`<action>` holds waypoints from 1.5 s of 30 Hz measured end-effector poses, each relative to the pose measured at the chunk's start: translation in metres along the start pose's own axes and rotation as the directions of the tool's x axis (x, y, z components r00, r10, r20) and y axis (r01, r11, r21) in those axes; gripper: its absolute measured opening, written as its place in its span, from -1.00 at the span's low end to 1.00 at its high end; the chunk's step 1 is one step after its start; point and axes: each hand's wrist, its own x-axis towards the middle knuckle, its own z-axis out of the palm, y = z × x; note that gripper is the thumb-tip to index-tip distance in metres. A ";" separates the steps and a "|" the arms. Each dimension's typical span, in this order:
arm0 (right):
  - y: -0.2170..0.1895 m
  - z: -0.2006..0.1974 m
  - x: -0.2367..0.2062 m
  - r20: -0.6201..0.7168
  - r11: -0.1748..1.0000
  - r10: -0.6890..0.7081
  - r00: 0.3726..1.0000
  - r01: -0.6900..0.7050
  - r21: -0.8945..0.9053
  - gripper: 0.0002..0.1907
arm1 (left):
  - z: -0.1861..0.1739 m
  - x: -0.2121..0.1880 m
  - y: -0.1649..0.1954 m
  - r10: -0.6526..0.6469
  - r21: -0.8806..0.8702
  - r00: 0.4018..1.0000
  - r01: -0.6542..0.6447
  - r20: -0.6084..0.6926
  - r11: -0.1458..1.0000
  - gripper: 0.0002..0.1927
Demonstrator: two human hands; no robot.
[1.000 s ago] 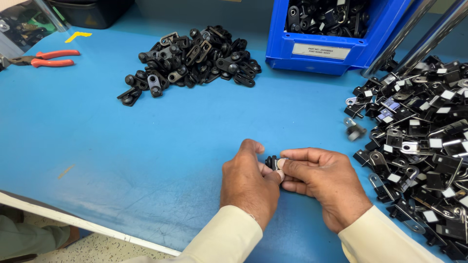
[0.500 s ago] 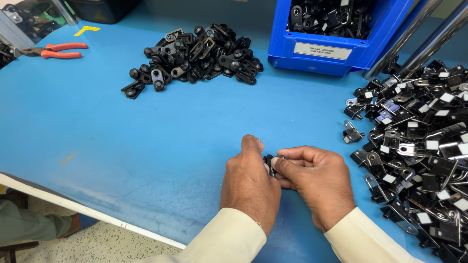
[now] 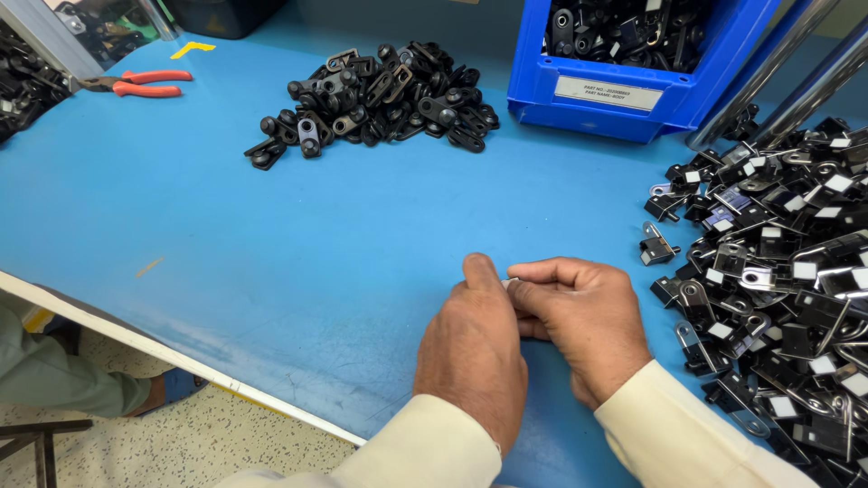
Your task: The person repeatedly picks a black plastic housing and a metal bracket from piles on a blue workbench, aligns and presses them together, and places the assembled unit aside. The process is repeated multiple times with consistent hand motions and no tools used.
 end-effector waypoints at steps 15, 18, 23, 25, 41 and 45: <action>-0.007 -0.032 -0.016 -0.013 0.993 -0.102 0.995 0.101 -0.057 -0.76 | 0.007 0.005 0.003 -0.253 -0.582 0.967 0.230 0.044 0.780 -0.57; -0.012 -0.046 -0.013 0.001 0.994 0.099 0.995 -0.099 -0.044 -0.67 | 0.000 0.003 0.005 -0.236 -0.644 0.968 0.235 0.087 0.728 -0.60; -0.004 -0.059 -0.005 0.227 0.971 0.236 0.945 -0.240 -0.013 -0.71 | -0.005 -0.001 0.004 -0.155 -0.704 0.972 0.235 0.177 0.670 -0.60; -0.001 -0.063 0.002 0.305 0.964 0.249 0.919 -0.264 0.008 -0.76 | -0.007 -0.002 0.003 -0.132 -0.715 0.968 0.245 0.212 0.655 -0.61; 0.001 -0.033 -0.047 0.266 0.342 -0.698 0.665 0.636 -0.691 -0.84 | -0.015 0.007 0.006 -0.221 -0.652 0.961 0.276 0.168 0.706 -0.65; 0.009 -0.039 -0.044 0.129 0.954 -0.174 0.976 0.200 -0.223 -0.85 | -0.017 0.014 -0.001 -0.239 -0.787 0.943 0.326 0.231 0.525 -0.65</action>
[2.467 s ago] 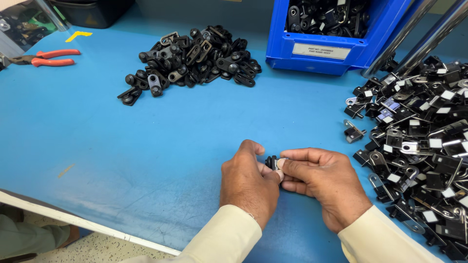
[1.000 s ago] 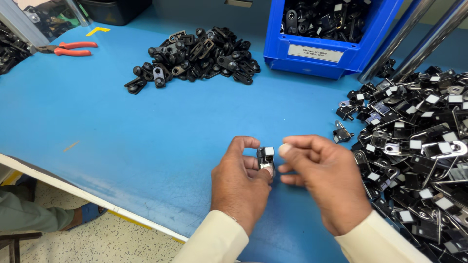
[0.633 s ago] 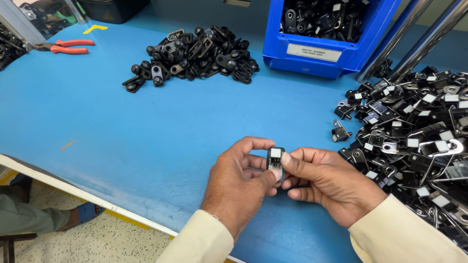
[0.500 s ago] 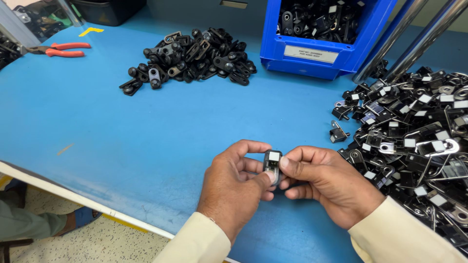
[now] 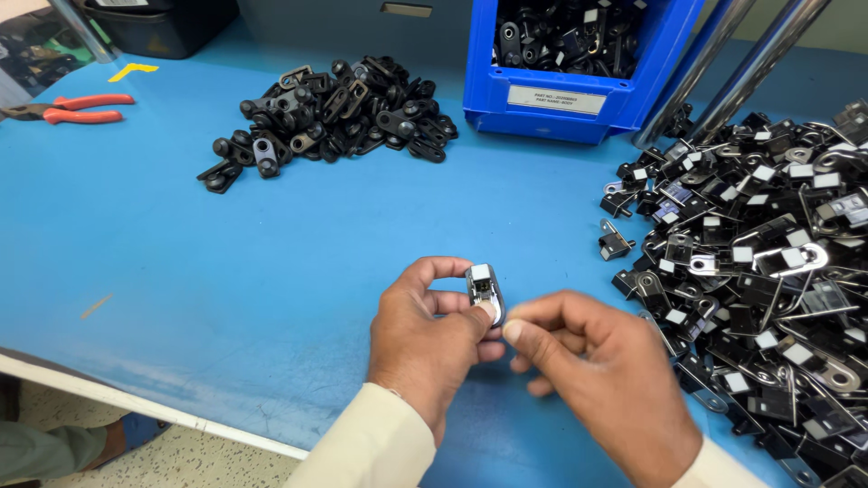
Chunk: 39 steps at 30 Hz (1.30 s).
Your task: The person repeatedly picks a black plastic housing and a metal bracket from piles on a blue workbench, aligns and presses them together, and places the assembled unit aside. The process is repeated multiple times with consistent hand motions and no tools used.
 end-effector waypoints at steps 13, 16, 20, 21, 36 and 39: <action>0.000 0.030 -0.002 -0.325 0.951 -0.167 0.931 0.066 -0.302 -0.80 | 0.011 0.000 -0.001 -0.018 0.037 0.998 0.021 -0.065 0.999 -0.72; 0.001 0.026 -0.007 -0.237 0.821 -0.440 0.866 0.280 -0.498 -0.76 | 0.010 0.000 -0.005 -0.015 -0.110 0.999 0.009 -0.052 0.994 -0.68; 0.005 0.022 -0.002 -0.219 0.998 -0.067 0.973 0.066 -0.009 -0.72 | 0.008 0.004 -0.008 -0.061 -0.245 0.998 0.056 -0.013 0.968 -0.59; 0.006 0.021 0.001 -0.165 0.973 0.143 0.976 -0.108 0.205 -0.73 | 0.007 0.005 -0.007 -0.072 -0.269 0.997 0.072 0.009 0.961 -0.56; -0.006 -0.021 0.028 0.028 0.864 0.439 0.898 -0.431 0.259 -0.75 | -0.011 0.022 0.001 -0.082 0.111 0.966 0.056 0.247 0.992 -0.62; 0.001 -0.013 0.026 0.024 0.889 0.401 0.916 -0.395 0.232 -0.75 | -0.007 0.023 0.002 -0.062 0.163 0.966 0.021 0.250 0.986 -0.61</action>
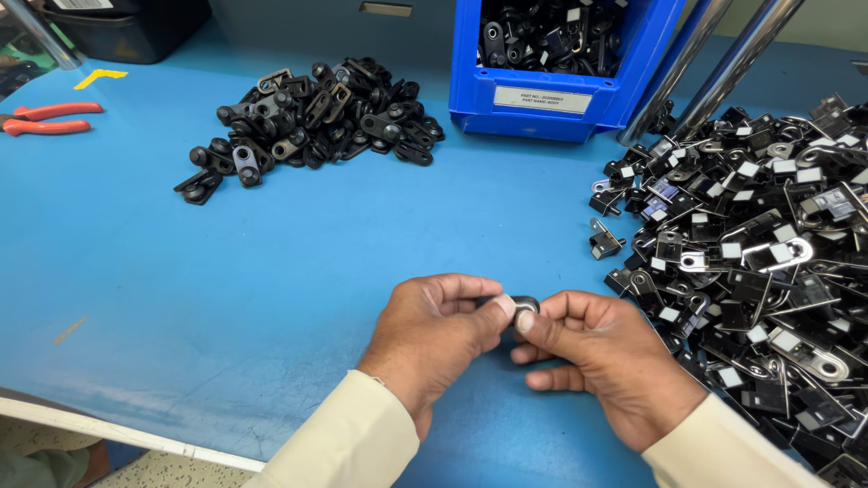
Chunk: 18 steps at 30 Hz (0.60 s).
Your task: The person repeatedly picks a black plastic housing and a metal bracket from piles on a blue workbench, aligns and presses them together, and places the assembled unit aside. The process is repeated multiple times with consistent hand motions and no tools used.
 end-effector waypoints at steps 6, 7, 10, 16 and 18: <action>0.004 0.008 0.003 -0.162 0.984 -0.016 0.987 0.045 0.172 -0.84 | 0.009 -0.005 0.003 0.034 0.048 0.991 -0.028 -0.126 0.998 -0.68; 0.003 0.009 0.003 -0.153 0.981 -0.013 0.988 0.042 0.187 -0.83 | 0.009 -0.005 0.004 0.025 0.015 0.992 -0.023 -0.121 1.000 -0.68; 0.002 0.012 -0.001 -0.139 0.973 -0.015 0.990 0.047 0.228 -0.82 | 0.009 -0.007 0.004 0.004 -0.039 0.994 -0.008 -0.111 0.999 -0.70; 0.005 0.028 -0.008 -0.309 0.961 -0.101 0.946 0.173 0.214 -0.85 | 0.020 -0.010 0.004 0.003 -0.038 0.971 -0.012 -0.241 0.999 -0.71; 0.006 0.036 -0.010 -0.397 0.966 -0.221 0.891 0.257 0.040 -0.84 | 0.023 -0.011 0.002 -0.016 -0.064 0.958 -0.002 -0.286 0.998 -0.72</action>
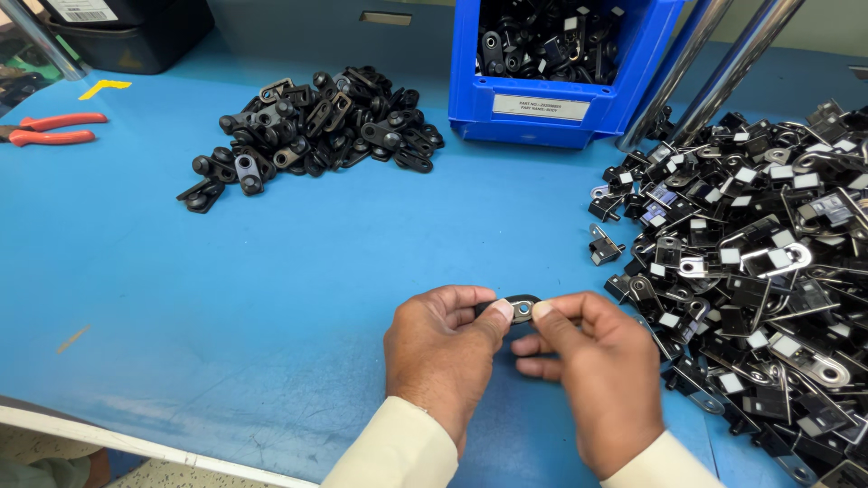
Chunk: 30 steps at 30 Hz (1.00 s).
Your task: The person repeatedly picks a black plastic housing and a metal bracket from piles on a blue workbench, aligns and presses them together, and places the assembled unit aside. The process is repeated multiple times with consistent hand motions and no tools used.
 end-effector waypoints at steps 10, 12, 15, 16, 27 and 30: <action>-0.001 -0.019 0.005 0.212 0.984 0.174 0.962 -0.178 0.000 -0.73 | -0.007 0.005 -0.009 -0.123 -0.261 0.971 0.175 0.207 0.949 -0.73; 0.002 -0.022 0.010 0.245 0.958 0.268 0.932 -0.284 0.031 -0.72 | -0.007 0.003 -0.007 -0.128 -0.241 0.966 0.182 0.226 0.953 -0.73; 0.002 -0.024 0.017 0.294 0.942 0.281 0.914 -0.321 0.098 -0.78 | -0.006 -0.001 -0.003 -0.158 -0.160 0.968 0.190 0.194 0.969 -0.73; 0.002 -0.023 0.016 0.261 0.941 0.286 0.922 -0.321 0.103 -0.80 | -0.004 -0.002 -0.002 -0.130 -0.140 0.980 0.151 0.151 0.979 -0.74; -0.011 -0.026 -0.005 0.255 0.899 0.432 0.865 -0.436 -0.040 -0.78 | -0.008 0.007 -0.006 -0.138 -0.196 0.989 0.147 0.057 0.970 -0.66; -0.009 -0.025 -0.003 0.268 0.925 0.347 0.899 -0.375 0.058 -0.78 | -0.011 0.009 -0.012 -0.196 -0.387 0.954 0.274 0.229 0.881 -0.60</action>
